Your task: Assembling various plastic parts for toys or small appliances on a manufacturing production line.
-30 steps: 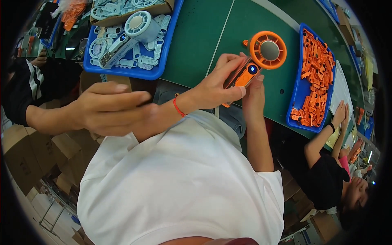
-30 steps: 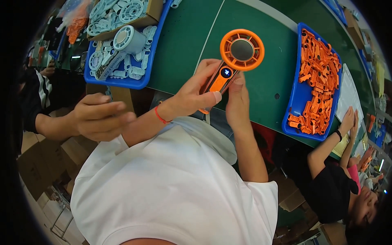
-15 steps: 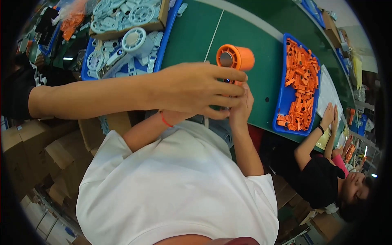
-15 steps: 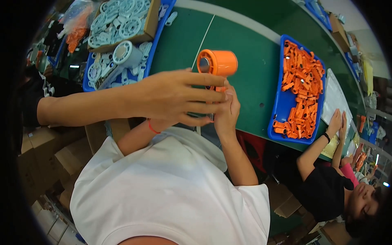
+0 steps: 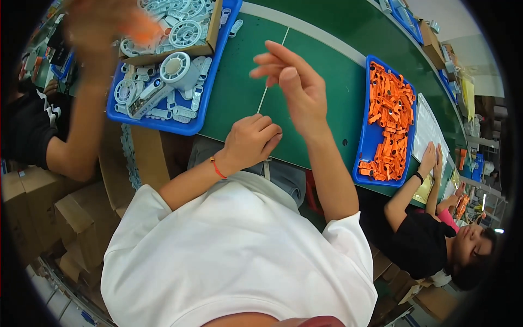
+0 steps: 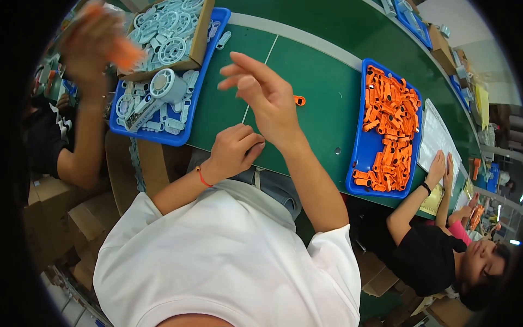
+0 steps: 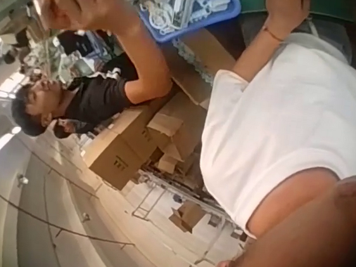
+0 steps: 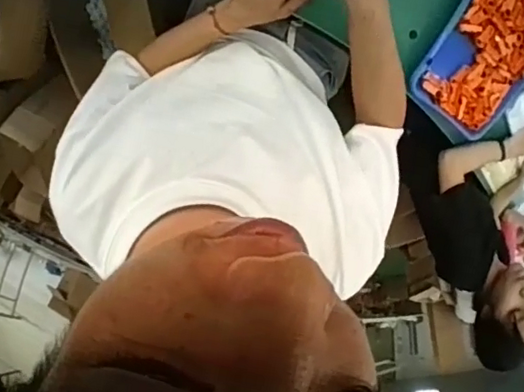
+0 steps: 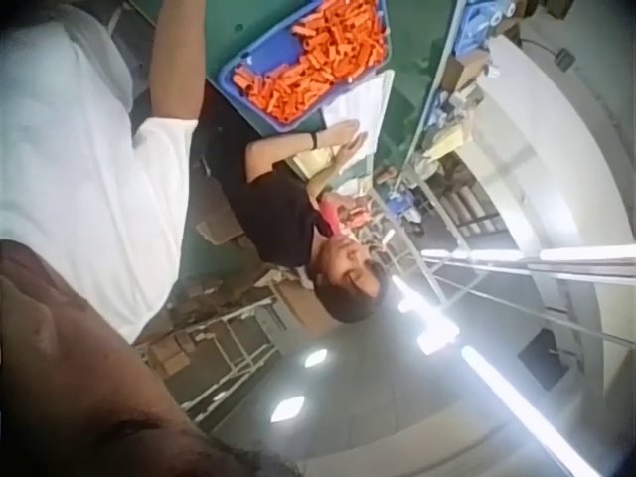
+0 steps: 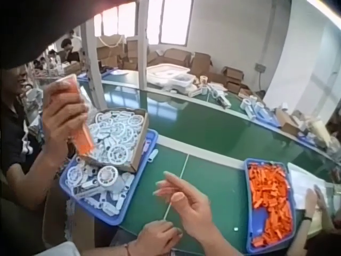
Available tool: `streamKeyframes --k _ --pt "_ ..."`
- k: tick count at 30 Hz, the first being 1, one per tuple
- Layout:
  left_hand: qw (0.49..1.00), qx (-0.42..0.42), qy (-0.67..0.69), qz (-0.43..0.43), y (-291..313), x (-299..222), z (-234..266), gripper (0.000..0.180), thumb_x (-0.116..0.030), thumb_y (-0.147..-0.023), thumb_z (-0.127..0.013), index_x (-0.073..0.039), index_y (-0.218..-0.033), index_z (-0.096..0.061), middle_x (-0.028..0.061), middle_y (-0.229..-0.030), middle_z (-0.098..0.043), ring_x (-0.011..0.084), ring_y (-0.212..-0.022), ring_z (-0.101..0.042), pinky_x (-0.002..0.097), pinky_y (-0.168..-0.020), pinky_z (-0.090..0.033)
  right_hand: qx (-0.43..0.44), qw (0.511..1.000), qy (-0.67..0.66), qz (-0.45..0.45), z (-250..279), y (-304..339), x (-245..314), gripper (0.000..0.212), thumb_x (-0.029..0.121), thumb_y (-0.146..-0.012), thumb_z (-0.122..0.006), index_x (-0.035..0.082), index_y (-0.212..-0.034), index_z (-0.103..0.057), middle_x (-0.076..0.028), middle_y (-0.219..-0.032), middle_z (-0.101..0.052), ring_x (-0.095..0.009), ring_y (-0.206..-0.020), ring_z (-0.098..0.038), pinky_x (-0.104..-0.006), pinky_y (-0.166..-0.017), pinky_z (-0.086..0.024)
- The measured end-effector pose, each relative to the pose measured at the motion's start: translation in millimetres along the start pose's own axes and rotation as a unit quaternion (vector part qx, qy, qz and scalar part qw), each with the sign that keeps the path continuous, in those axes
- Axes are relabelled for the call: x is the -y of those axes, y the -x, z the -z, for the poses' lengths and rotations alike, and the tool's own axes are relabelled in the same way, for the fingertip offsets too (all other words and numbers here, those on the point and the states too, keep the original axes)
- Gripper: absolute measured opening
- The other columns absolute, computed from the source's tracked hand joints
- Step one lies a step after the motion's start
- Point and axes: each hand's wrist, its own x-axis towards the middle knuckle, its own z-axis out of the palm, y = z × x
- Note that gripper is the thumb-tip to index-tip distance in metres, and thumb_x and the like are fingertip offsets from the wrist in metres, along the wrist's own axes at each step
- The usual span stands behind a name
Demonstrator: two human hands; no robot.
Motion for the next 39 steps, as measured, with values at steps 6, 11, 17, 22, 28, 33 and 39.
streamKeyframes --k 6,11,17,22,28,33,39 --pt "0.991 -0.057 0.109 0.052 0 3 -3 0.013 -0.011 -0.078 -0.063 -0.004 -0.069 -0.057 0.0097 -0.058 -0.051 0.0273 -0.052 -0.05 0.036 -0.05 -0.04 -0.011 0.724 0.682 0.101 77 28 -31 0.035 0.013 -0.074 -0.067 0.007 -0.108 -0.06 -0.012 -0.103 -0.059 -0.028 -0.099 -0.054 -0.0353 -0.083 -0.045" --pt "0.998 -0.029 0.056 0.016 -1 5 -6 0.009 -0.01 -0.074 -0.065 -0.005 -0.07 -0.058 0.007 -0.058 -0.051 0.0245 -0.052 -0.05 0.0342 -0.049 -0.039 -0.036 0.774 0.632 -0.02 61 92 -8 0.019 0.007 -0.078 -0.062 0.004 -0.097 -0.059 -0.013 -0.09 -0.057 -0.03 -0.087 -0.056 -0.0372 -0.075 -0.045" --pt "1.0 -0.018 0.0 -0.016 -2 1 -3 0.006 -0.006 -0.071 -0.065 -0.008 -0.072 -0.059 0.0041 -0.061 -0.053 0.0221 -0.056 -0.05 0.0327 -0.052 -0.04 -0.158 0.793 0.587 -0.038 106 95 73 0.021 0.009 -0.089 -0.053 0.004 -0.108 -0.059 -0.009 -0.091 -0.063 -0.017 -0.08 -0.059 -0.0274 -0.069 -0.045" --pt "1.0 -0.009 -0.004 -0.025 0 4 -6 0.006 -0.007 -0.071 -0.065 -0.008 -0.072 -0.059 0.0041 -0.062 -0.054 0.022 -0.058 -0.051 0.0332 -0.053 -0.041 -0.208 0.751 0.626 -0.031 181 76 63 0.027 0.01 -0.088 -0.052 0.004 -0.113 -0.057 -0.012 -0.107 -0.061 -0.02 -0.088 -0.06 -0.0286 -0.074 -0.047" --pt "1.0 -0.011 0.01 -0.024 3 1 -3 0.006 -0.011 -0.072 -0.063 -0.008 -0.071 -0.058 0.0051 -0.065 -0.055 0.0241 -0.061 -0.053 0.0349 -0.056 -0.042 -0.257 0.674 0.691 0.044 232 83 43 0.023 0.003 -0.084 -0.052 0.001 -0.106 -0.058 -0.015 -0.098 -0.06 -0.03 -0.089 -0.059 -0.0348 -0.08 -0.046" --pt "0.999 -0.024 -0.008 -0.033 5 3 -10 0.007 -0.013 -0.073 -0.064 -0.009 -0.073 -0.058 0.0024 -0.064 -0.053 0.021 -0.061 -0.053 0.0331 -0.056 -0.043 -0.292 0.678 0.674 0.011 200 88 42 0.015 0.004 -0.086 -0.05 0.001 -0.095 -0.062 -0.011 -0.086 -0.064 -0.021 -0.076 -0.062 -0.0299 -0.067 -0.047" --pt "0.999 -0.029 -0.02 -0.018 6 2 -6 0.008 -0.013 -0.072 -0.064 -0.009 -0.073 -0.058 0.0017 -0.065 -0.054 0.02 -0.061 -0.053 0.0325 -0.056 -0.043 -0.15 0.862 0.482 0.038 88 89 19 0.011 0.001 -0.085 -0.05 0.001 -0.086 -0.061 -0.005 -0.07 -0.06 -0.01 -0.061 -0.055 -0.0222 -0.053 -0.041"
